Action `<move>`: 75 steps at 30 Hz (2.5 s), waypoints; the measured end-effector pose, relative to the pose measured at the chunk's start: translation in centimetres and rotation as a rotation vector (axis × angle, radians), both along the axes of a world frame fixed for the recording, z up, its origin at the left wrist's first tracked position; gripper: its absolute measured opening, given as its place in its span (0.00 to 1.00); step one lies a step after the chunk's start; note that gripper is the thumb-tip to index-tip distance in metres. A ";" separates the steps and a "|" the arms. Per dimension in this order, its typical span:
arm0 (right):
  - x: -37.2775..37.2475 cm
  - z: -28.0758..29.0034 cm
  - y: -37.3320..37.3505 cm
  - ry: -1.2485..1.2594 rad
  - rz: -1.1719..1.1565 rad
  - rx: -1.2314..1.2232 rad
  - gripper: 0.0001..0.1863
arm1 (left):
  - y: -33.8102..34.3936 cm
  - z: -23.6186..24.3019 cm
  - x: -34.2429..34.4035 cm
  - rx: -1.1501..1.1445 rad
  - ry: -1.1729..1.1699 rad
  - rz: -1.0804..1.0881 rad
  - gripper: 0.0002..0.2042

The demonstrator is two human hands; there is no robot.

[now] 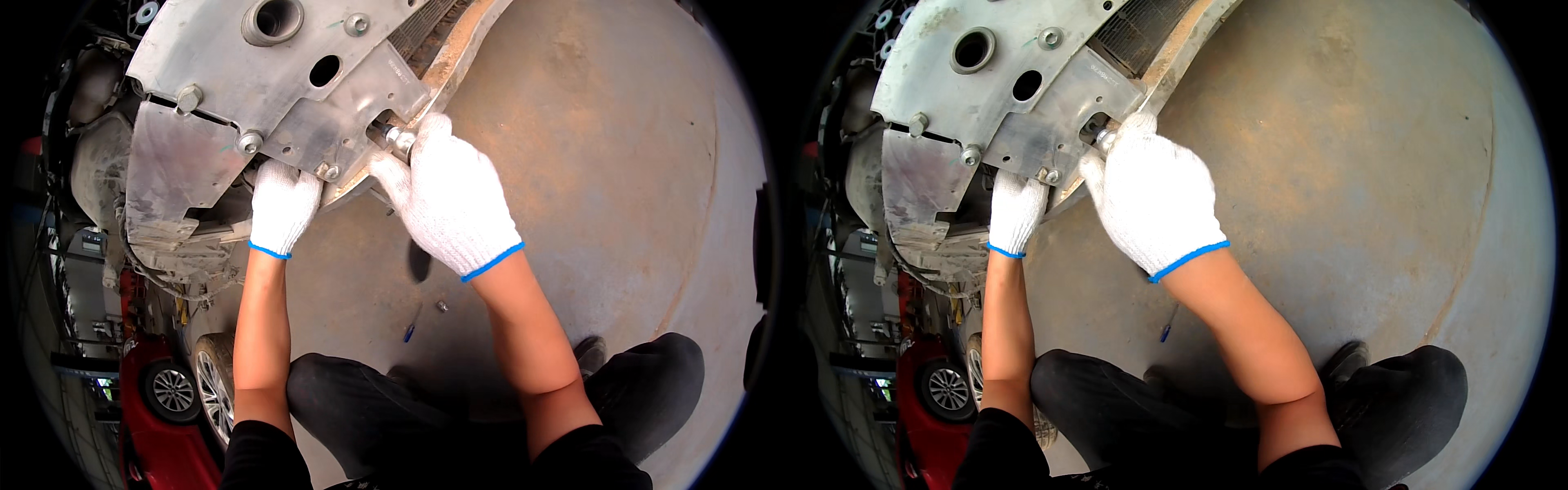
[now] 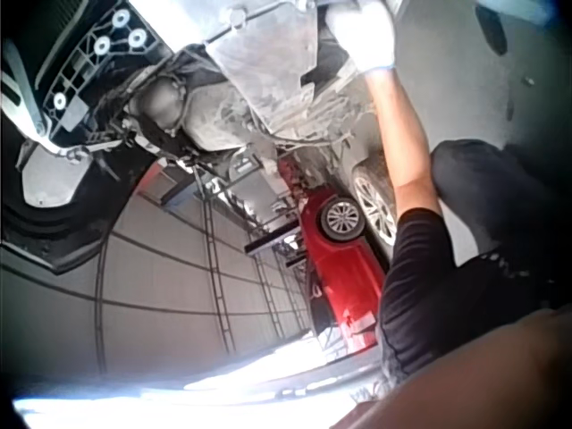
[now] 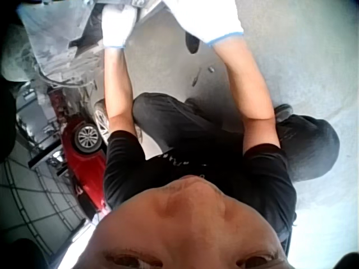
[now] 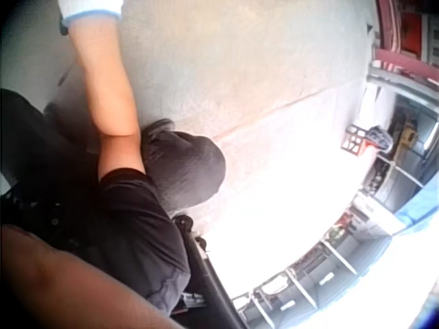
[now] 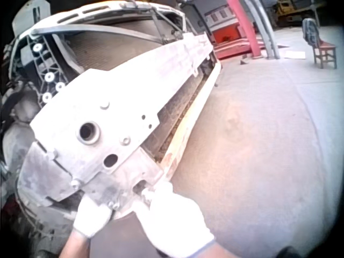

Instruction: The person uses a ratchet wrench to remove bolts from the front bumper beam of a car. They work on the lower section of the vehicle's front end, loosening fasteners and detaching parts of the bumper assembly.

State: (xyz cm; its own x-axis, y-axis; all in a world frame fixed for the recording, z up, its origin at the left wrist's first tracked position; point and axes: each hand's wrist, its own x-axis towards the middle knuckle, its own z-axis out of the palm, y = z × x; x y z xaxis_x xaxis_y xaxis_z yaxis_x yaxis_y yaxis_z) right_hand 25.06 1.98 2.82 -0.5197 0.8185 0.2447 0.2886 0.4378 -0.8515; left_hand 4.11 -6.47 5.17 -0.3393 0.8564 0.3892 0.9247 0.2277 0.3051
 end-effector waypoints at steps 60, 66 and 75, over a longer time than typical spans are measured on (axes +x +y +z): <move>-0.3 1.2 -2.7 0.134 -0.097 -0.634 0.21 | 0.9 0.8 -1.4 -0.332 -0.004 -0.508 0.19; -1.1 2.5 -1.3 -0.391 -0.306 0.097 0.21 | 0.3 0.2 -1.3 0.039 -0.238 -0.284 0.20; -0.7 2.9 -1.3 -0.370 -0.233 0.113 0.17 | 0.4 0.8 -0.9 -0.095 -0.132 -0.242 0.18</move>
